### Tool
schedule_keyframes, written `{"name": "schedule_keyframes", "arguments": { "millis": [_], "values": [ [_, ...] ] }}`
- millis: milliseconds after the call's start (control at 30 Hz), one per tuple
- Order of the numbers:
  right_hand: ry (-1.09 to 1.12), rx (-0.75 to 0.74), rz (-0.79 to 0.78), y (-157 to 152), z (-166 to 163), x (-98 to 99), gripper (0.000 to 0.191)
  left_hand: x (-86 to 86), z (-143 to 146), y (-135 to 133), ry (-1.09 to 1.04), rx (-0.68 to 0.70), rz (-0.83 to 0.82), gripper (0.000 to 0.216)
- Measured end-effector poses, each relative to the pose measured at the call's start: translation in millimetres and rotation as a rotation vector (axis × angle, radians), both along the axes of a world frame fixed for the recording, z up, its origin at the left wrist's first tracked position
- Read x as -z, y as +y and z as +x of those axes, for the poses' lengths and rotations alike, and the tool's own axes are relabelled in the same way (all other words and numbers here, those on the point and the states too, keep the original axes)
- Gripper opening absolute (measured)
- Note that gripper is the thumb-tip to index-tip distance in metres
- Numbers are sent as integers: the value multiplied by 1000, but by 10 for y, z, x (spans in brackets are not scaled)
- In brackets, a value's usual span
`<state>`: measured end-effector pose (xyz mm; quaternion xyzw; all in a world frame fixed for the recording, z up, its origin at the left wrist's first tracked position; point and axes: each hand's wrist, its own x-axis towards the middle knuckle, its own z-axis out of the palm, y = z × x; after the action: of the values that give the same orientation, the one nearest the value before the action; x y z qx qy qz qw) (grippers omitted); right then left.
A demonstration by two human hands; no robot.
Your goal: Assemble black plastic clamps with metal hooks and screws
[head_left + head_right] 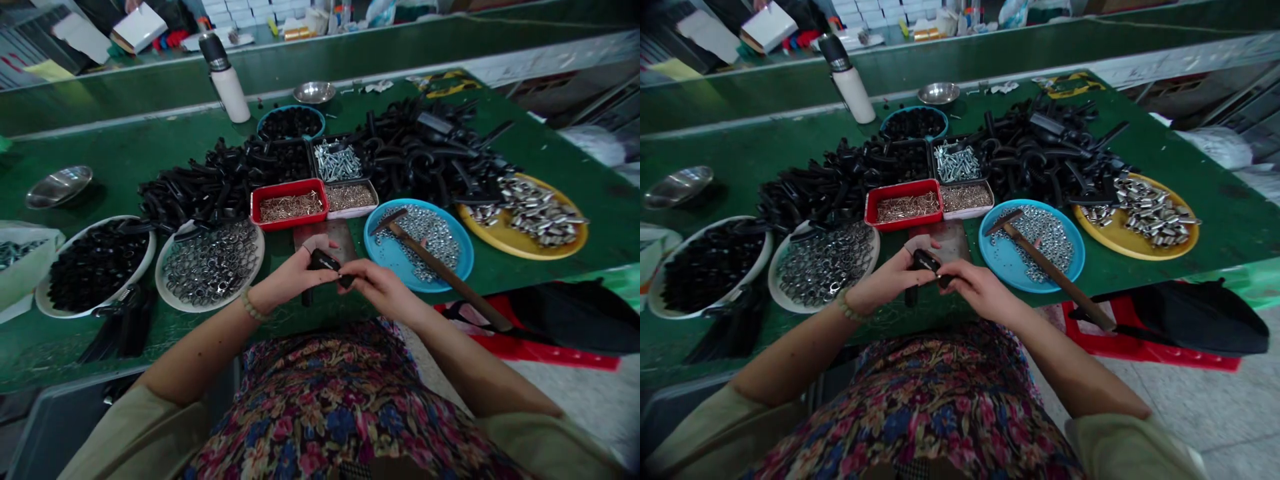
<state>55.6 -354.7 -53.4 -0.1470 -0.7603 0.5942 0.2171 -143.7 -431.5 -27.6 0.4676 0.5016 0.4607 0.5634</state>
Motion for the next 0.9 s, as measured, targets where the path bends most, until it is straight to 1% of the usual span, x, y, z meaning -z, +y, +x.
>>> {"name": "schedule_keyframes", "arguments": {
  "millis": [67, 100, 133, 200, 333, 433, 533, 633, 800, 833, 900],
  "values": [
    [58, -33, -354, 24, 0, 25, 35, 15, 36, -12, 31, 53, 66, 59],
    [83, -56, -499, 29, -7, 42, 42, 31, 63, -20, 28, 55, 84, 61],
    [99, -75, -604, 29, -18, 59, 47, 51, 92, -28, 13, 34, 92, 61],
    [111, -72, -707, 15, -43, 80, 48, 97, 150, -46, -44, -42, 83, 57],
    [129, -7, -733, -51, -108, 57, 46, 164, 208, -65, -159, -148, 68, 53],
    [120, 8, -784, -104, -159, 24, 49, 172, 185, -66, -149, -173, 104, 50],
    [115, 51, -816, -146, -200, 8, 52, 167, 123, -74, -148, -145, 122, 52],
    [95, 69, -784, -165, -237, -2, 52, 158, 53, -95, -174, -84, 109, 58],
    [36, 64, -839, -180, -335, -15, 56, 138, -11, -127, -89, -77, 163, 57],
    [26, 71, -826, -190, -353, -12, 56, 139, -17, -132, -76, -73, 166, 59],
    [10, 119, -743, -200, -376, -8, 53, 154, -37, -142, -22, -71, 152, 77]
  ]
}}
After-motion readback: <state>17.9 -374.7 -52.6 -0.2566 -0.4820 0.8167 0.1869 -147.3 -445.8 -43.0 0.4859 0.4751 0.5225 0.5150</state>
